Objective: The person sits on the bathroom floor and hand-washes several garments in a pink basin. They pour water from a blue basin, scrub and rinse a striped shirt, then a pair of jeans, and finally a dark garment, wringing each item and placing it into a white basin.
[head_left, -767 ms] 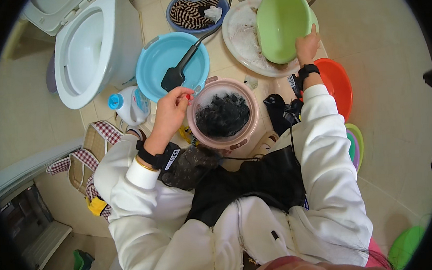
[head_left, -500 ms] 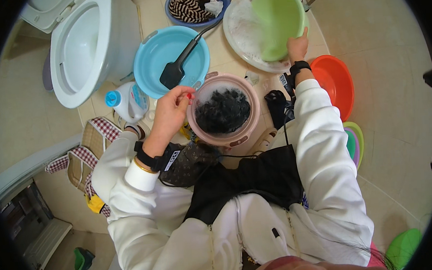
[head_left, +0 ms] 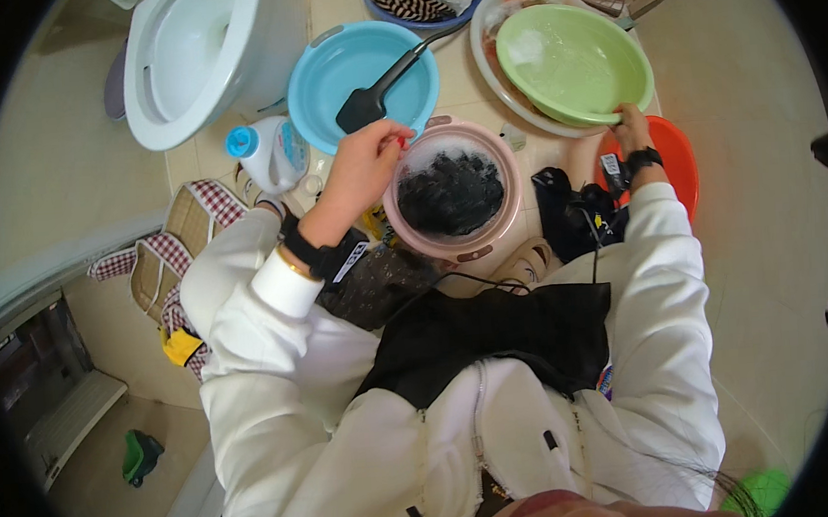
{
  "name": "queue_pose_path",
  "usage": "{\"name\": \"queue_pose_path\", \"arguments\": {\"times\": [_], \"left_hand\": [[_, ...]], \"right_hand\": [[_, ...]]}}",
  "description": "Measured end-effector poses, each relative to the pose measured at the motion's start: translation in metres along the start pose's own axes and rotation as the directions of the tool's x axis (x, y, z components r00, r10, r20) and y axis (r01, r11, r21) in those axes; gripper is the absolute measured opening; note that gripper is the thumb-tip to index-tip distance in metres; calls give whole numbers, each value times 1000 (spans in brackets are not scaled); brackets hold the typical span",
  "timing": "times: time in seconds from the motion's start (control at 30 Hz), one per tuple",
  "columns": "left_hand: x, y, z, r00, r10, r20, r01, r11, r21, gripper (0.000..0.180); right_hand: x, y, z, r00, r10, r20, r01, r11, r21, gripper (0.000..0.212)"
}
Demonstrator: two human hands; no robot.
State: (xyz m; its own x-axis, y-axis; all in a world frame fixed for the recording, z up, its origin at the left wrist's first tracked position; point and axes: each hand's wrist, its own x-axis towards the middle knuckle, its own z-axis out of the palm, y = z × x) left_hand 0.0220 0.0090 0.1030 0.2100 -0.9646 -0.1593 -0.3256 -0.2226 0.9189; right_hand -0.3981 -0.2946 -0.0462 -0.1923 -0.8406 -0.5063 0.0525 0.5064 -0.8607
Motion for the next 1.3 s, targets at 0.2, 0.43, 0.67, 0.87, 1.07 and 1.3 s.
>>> {"name": "queue_pose_path", "arguments": {"times": [0.2,0.43,0.67,0.87,1.07,1.3], "left_hand": [[-2,-6,3,999,-7,43,4,998,66,18],[-9,-14,3,998,4,71,-10,996,92,19],[-11,-14,1,997,5,73,-12,996,90,20],[-11,-19,9,994,109,24,-111,988,105,20],[-10,-28,11,996,90,28,-93,989,118,21],[-12,-31,11,992,124,29,-126,984,129,21]], "right_hand": [[-11,-7,-43,990,95,105,-87,993,-75,12],[-64,-20,-82,968,107,226,-101,994,-37,34],[-115,-28,-87,968,29,250,27,976,-216,40],[-155,-38,-63,959,-136,250,241,856,-458,24],[-165,-41,-44,941,-183,285,310,806,-504,19],[-170,-49,-20,902,-249,353,409,756,-512,18]]}}
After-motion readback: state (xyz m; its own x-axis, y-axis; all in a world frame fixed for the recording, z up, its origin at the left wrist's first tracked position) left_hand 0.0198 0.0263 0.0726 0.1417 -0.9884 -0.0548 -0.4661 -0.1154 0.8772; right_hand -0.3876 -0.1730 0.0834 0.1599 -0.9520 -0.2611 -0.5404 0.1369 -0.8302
